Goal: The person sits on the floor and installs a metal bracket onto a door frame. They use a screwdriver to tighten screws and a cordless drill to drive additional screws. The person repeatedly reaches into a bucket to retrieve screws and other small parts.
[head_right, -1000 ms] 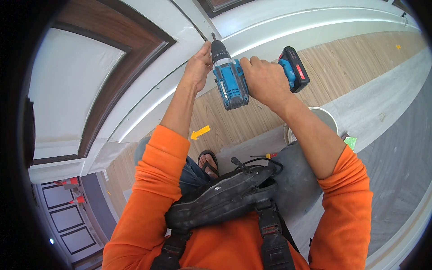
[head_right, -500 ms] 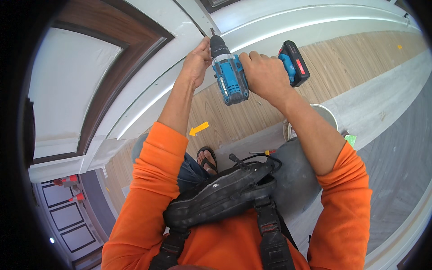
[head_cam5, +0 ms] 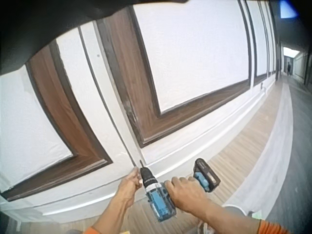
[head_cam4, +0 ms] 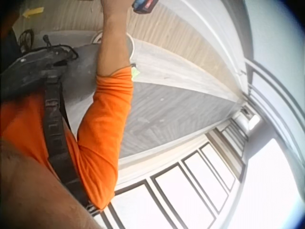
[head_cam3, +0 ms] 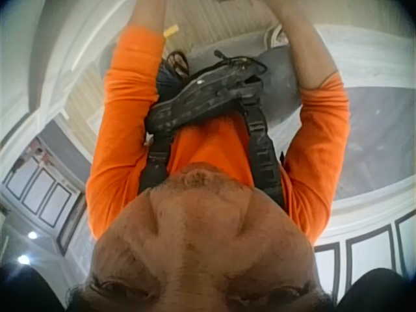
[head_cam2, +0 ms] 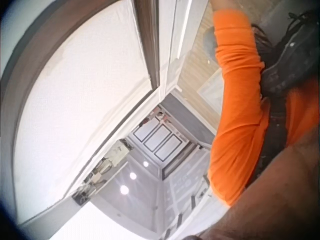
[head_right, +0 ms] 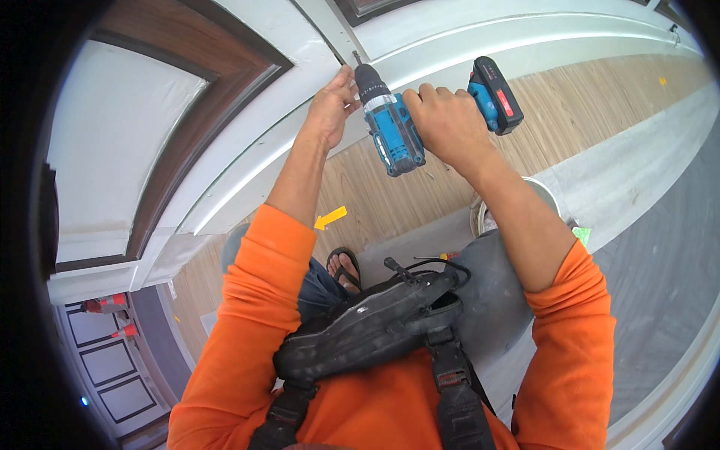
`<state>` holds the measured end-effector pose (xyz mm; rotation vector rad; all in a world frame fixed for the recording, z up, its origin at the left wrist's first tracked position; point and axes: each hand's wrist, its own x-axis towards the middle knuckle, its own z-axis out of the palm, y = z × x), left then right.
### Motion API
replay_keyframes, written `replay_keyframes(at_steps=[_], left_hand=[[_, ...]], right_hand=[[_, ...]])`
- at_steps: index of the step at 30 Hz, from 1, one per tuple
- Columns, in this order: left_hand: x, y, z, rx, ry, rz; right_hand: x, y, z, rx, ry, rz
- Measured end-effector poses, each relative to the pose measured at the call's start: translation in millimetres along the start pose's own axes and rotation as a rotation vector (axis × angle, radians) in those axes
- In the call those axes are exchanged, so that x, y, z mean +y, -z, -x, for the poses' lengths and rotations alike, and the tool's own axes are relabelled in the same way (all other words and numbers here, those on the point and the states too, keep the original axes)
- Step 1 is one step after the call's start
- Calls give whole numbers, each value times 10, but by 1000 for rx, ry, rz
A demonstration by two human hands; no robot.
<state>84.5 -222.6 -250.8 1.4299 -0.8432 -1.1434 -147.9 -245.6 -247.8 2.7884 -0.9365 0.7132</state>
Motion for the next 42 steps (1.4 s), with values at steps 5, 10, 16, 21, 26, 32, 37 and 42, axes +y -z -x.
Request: replay_keyframes(at_steps=[5,10,16,21,26,32,37,42], left_hand=[[-31,11,-16,-5,0,12],[6,-2,15,-36,-2,-15],[57,-1,34,-39,4,-32],[34,-20,36,-23,-1,-22],[66,-40,43,-25,28,-20],[17,-58,27,9,-5,4],[-71,-16,-42,48,3,123],[-158,-260,-4,244,185,360]], right_hand=[[-64,5,-1,-67,-84,-91],[12,6,-20,-31,-33,-31],[26,23,-32,-8,4,1],[3,38,-33,-10,-20,-39],[9,29,-27,-56,-41,-46],[5,28,-22,-44,-50,-67],[0,12,-16,-45,-94,-104],[93,-53,23,35,-31,-94]])
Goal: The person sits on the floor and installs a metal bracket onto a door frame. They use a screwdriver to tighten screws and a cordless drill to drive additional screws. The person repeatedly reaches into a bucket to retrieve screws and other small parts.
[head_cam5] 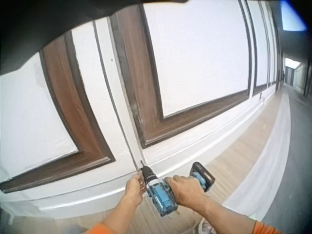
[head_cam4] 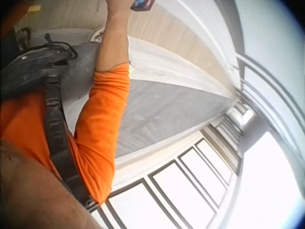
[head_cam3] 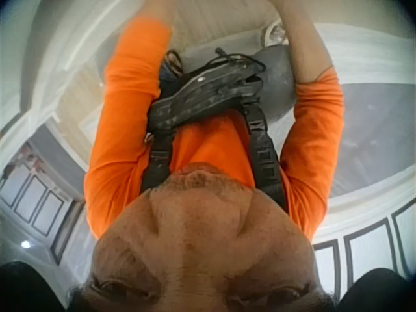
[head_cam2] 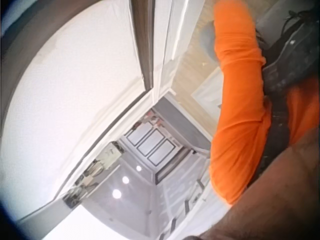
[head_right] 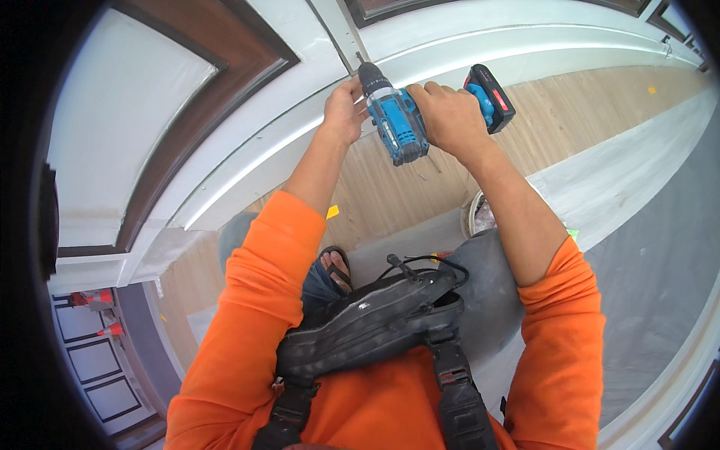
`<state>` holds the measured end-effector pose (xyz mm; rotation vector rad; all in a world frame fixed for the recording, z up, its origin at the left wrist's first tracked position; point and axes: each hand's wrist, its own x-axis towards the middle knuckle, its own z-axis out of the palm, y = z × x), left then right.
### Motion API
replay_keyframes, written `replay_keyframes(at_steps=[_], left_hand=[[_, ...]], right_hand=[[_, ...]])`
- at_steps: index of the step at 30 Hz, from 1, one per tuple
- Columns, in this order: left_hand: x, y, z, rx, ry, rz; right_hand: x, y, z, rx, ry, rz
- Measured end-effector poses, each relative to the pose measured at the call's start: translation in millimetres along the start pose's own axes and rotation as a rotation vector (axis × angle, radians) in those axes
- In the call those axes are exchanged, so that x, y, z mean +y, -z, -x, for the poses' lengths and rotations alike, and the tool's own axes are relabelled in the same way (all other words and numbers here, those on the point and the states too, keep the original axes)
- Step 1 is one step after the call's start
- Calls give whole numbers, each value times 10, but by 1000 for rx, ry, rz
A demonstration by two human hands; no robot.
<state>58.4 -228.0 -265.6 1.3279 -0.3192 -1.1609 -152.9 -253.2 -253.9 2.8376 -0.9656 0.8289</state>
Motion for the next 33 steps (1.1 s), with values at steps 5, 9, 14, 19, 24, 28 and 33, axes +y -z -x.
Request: replay_keyframes(at_steps=[5,9,14,19,24,28,33], left_hand=[[-82,-14,-83,-65,-53,26],[-46,17,-175,-2,-150,-153],[53,41,-443,213,-404,-495],[285,102,-437,343,-517,-967],[44,121,-565,338,-532,-994],[-370,395,-661,159,-230,-427],[-237,101,-324,-230,-19,4]], right_hand=[[-17,73,29,-54,-16,-38],[-51,165,100,-90,-72,-38],[-180,274,75,-90,-114,-34],[-229,335,71,-106,-87,-26],[-202,382,92,-120,-69,10],[-247,307,35,-101,-31,-22],[-172,234,62,-56,-27,30]])
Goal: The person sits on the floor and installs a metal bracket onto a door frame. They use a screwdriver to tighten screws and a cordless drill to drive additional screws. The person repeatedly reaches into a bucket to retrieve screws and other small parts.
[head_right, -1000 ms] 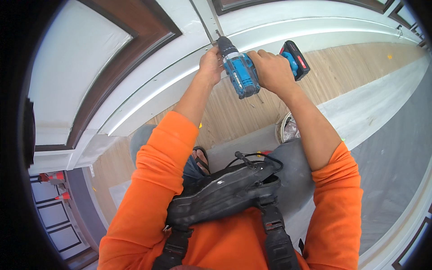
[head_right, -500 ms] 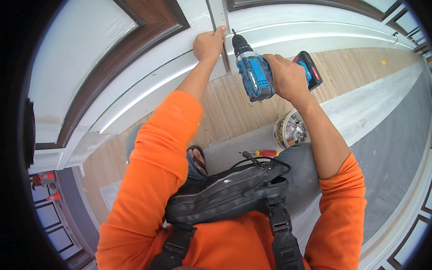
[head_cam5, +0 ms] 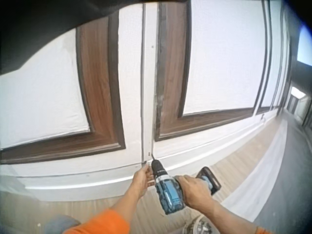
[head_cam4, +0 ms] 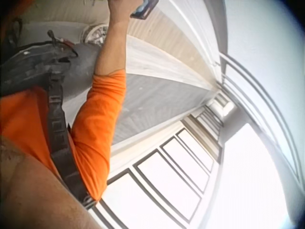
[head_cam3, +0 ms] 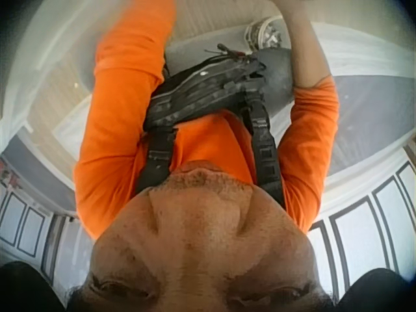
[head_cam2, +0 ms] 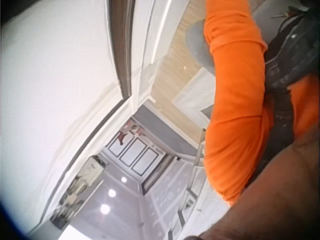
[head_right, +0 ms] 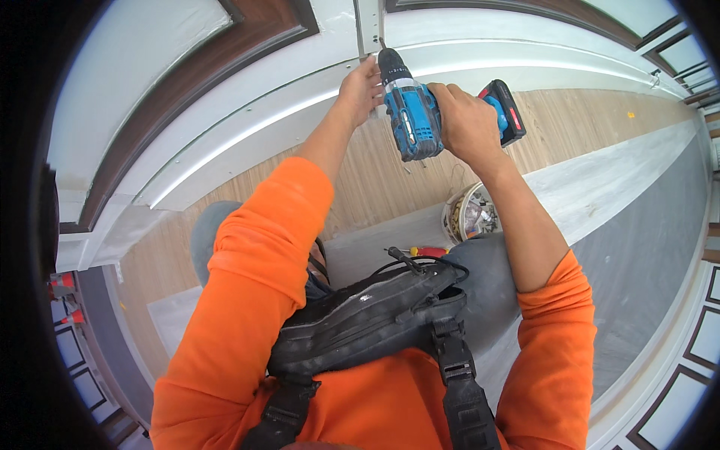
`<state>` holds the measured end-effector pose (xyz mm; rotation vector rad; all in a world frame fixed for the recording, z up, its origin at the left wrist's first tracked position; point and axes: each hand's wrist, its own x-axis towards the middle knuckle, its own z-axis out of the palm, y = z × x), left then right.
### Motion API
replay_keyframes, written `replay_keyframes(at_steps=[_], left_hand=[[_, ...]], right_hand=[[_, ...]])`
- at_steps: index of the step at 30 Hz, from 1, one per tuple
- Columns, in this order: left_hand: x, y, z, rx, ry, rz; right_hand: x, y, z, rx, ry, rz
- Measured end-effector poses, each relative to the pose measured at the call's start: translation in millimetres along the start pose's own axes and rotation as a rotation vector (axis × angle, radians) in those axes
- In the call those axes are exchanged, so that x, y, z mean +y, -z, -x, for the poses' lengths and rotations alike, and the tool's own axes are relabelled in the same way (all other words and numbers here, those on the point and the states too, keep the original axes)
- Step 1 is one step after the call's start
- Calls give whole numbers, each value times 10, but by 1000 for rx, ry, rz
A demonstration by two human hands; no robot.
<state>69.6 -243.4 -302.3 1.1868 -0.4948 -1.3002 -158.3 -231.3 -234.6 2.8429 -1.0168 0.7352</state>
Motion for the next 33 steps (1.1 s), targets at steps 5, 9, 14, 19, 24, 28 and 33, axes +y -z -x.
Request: replay_keyframes(at_steps=[5,9,14,19,24,28,33], left_hand=[[122,-150,193,-298,-53,181],[144,-171,260,-321,-26,223],[165,-226,303,-298,-13,229],[117,-215,291,-284,10,343],[141,-221,335,-287,44,283],[145,-230,331,-255,37,274],[139,-252,323,-243,29,298]], right_hand=[[-6,-36,-6,11,3,7],[-3,-50,-20,10,11,35],[26,-70,-19,5,5,59],[25,-59,-54,-19,37,71],[41,-65,-11,-45,-2,19],[22,-55,-19,-56,-6,18],[23,-51,-15,-58,-13,14]])
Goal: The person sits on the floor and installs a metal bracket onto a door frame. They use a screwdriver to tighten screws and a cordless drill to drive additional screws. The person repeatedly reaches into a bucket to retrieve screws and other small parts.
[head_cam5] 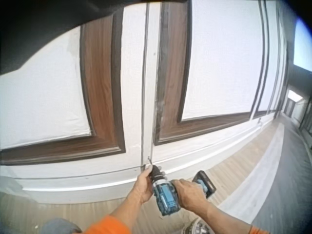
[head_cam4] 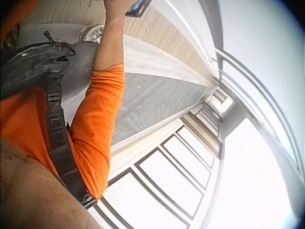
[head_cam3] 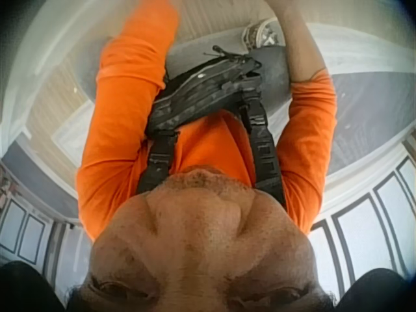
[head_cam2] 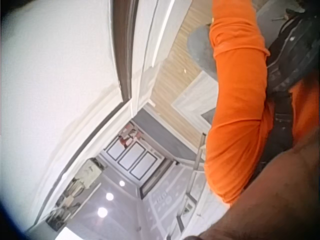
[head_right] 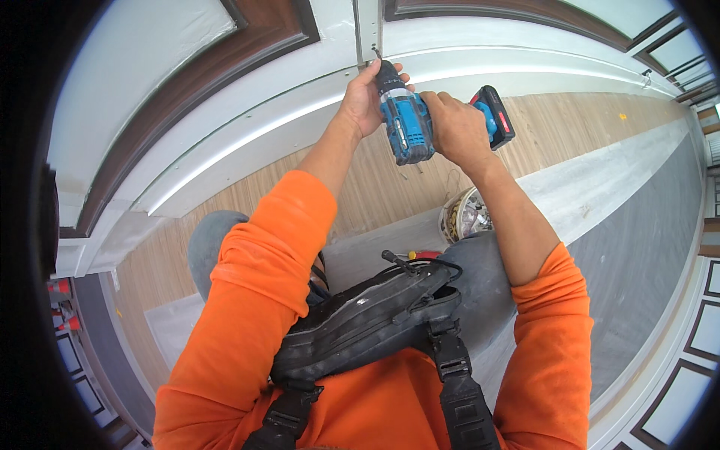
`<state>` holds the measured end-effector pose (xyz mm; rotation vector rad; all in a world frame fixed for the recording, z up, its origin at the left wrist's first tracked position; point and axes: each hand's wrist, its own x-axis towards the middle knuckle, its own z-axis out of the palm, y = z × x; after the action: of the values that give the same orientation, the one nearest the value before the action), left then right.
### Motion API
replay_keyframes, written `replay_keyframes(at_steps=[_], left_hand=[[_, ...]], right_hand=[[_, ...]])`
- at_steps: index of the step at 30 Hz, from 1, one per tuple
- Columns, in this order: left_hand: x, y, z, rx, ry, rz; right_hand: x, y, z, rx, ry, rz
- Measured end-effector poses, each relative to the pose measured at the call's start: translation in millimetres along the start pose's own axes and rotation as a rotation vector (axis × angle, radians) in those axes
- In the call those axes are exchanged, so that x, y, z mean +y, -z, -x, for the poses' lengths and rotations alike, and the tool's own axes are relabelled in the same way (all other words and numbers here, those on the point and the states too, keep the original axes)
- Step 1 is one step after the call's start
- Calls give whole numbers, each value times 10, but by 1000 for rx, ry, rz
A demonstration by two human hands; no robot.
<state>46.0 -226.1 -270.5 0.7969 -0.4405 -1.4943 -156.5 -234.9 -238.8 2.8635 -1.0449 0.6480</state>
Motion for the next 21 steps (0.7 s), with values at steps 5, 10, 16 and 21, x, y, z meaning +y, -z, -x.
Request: replay_keyframes(at_steps=[5,10,16,21], left_hand=[[-13,14,-14,-8,-21,-48],[4,0,-1,0,-19,-59],[-10,30,-59,-2,-44,-17],[-24,-20,-26,3,-48,12]], right_hand=[[11,-21,-8,3,3,-2],[27,-44,4,7,4,-14],[14,-92,10,106,43,16],[86,-142,42,195,120,91]])
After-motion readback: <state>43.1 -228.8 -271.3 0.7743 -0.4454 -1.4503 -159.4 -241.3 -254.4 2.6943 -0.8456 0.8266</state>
